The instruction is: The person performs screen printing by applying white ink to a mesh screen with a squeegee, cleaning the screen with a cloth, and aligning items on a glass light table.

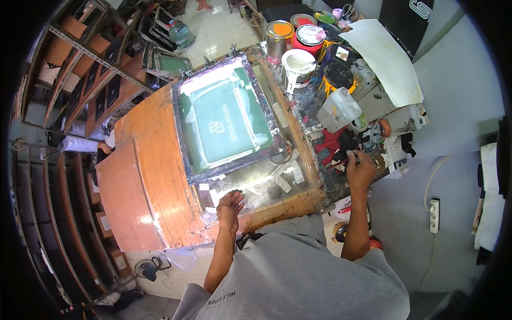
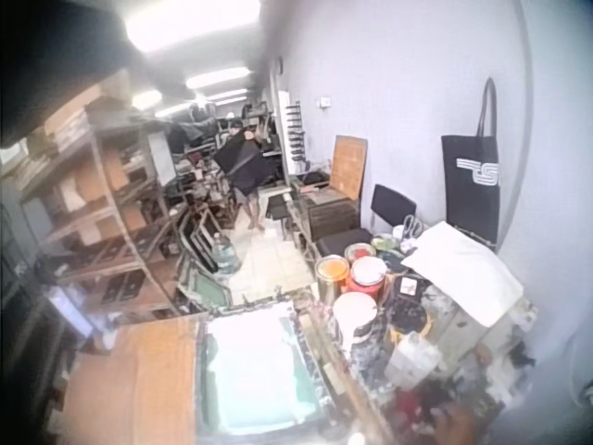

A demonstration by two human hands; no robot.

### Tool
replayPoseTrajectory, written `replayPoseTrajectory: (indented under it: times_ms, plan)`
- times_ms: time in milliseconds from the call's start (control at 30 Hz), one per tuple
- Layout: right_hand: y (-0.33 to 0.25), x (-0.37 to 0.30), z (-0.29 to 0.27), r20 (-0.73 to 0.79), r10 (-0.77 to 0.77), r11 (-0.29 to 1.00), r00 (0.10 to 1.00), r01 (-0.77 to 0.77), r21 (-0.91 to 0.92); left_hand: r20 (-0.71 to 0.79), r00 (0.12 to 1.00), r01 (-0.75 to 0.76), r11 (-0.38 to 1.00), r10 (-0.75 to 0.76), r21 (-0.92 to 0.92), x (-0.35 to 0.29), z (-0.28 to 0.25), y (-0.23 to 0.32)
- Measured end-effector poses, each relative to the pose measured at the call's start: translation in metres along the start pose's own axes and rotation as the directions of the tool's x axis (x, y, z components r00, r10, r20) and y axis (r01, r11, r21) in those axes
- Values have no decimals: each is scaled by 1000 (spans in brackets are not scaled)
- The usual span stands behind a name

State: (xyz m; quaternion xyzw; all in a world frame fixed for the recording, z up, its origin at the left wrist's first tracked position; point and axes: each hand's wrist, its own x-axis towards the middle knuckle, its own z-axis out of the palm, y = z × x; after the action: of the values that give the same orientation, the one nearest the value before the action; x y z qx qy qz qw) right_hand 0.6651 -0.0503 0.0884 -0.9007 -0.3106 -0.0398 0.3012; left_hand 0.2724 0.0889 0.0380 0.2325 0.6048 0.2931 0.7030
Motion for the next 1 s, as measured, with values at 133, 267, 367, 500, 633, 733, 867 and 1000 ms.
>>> replayPoseTrajectory:
  times_ms: [133,267,367,500,633,733,867,1000]
  plan:
    - [-7,16,-2,-107,-58,998,993,58,-3,-32,999,-42,999,43,23,16,-7,-14]
    - [0,33,-12,-250,22,998,968,-6,64,-29,997,-65,998,65,15,20,-16,-19]
    - [17,42,-16,-275,168,982,947,-137,129,-13,998,-66,997,66,43,26,-21,-18]
    - [-42,88,-44,-349,50,955,936,57,291,-44,996,-70,991,76,118,35,-18,-17]
    - [-140,178,-42,-363,-277,858,890,399,324,-118,988,-84,989,99,123,42,-24,-23]
    - [-163,279,5,-280,-505,829,816,549,106,-124,986,-101,990,112,96,36,-21,-21]
    - [-153,391,75,8,-394,900,919,388,-200,-102,982,-154,985,160,72,31,-13,-19]
    - [-156,432,105,212,-245,881,946,309,-359,-133,978,-159,987,161,28,30,-11,-22]
